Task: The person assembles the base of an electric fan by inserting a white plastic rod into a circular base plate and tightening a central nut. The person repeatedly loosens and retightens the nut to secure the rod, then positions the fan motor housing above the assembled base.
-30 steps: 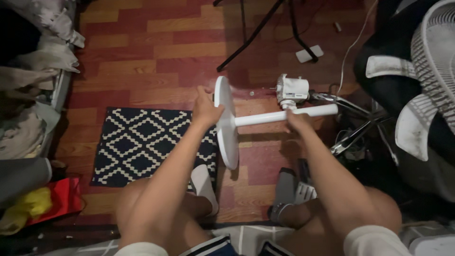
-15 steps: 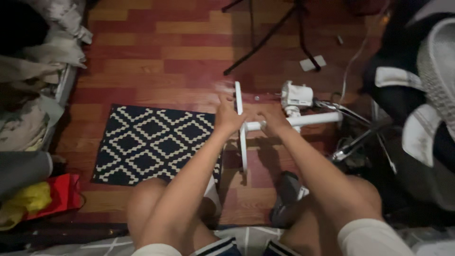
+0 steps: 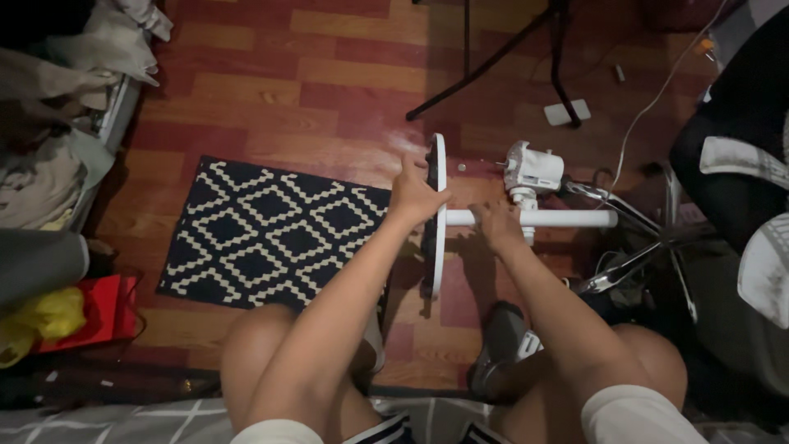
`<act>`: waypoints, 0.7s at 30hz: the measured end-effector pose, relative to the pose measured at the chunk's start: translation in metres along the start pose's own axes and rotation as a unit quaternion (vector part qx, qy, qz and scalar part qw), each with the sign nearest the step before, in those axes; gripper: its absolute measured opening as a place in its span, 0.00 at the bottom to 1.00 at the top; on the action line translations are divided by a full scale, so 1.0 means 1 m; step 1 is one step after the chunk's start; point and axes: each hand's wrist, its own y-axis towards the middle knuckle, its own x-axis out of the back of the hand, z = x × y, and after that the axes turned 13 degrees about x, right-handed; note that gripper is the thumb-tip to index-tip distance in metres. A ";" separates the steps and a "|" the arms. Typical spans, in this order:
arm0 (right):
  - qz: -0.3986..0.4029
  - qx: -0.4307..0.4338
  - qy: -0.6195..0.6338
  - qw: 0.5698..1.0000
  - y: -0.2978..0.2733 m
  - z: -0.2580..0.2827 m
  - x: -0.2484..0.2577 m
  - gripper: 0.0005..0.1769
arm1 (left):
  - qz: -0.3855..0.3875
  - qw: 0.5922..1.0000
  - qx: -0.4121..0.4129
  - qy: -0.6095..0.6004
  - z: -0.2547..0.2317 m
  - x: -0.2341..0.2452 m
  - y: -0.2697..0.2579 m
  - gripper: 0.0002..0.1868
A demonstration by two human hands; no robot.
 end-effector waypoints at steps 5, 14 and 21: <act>-0.015 -0.006 0.111 0.994 -0.008 -0.012 -0.014 0.23 | 0.013 1.000 -0.007 -0.017 -0.008 -0.002 -0.007 0.36; -0.042 0.036 0.052 0.997 -0.007 0.006 0.005 0.22 | 0.038 0.999 0.022 0.012 -0.021 -0.004 -0.009 0.38; -0.020 0.043 -0.033 0.998 -0.011 0.004 0.000 0.17 | 0.004 0.999 -0.018 0.050 0.000 -0.016 0.016 0.35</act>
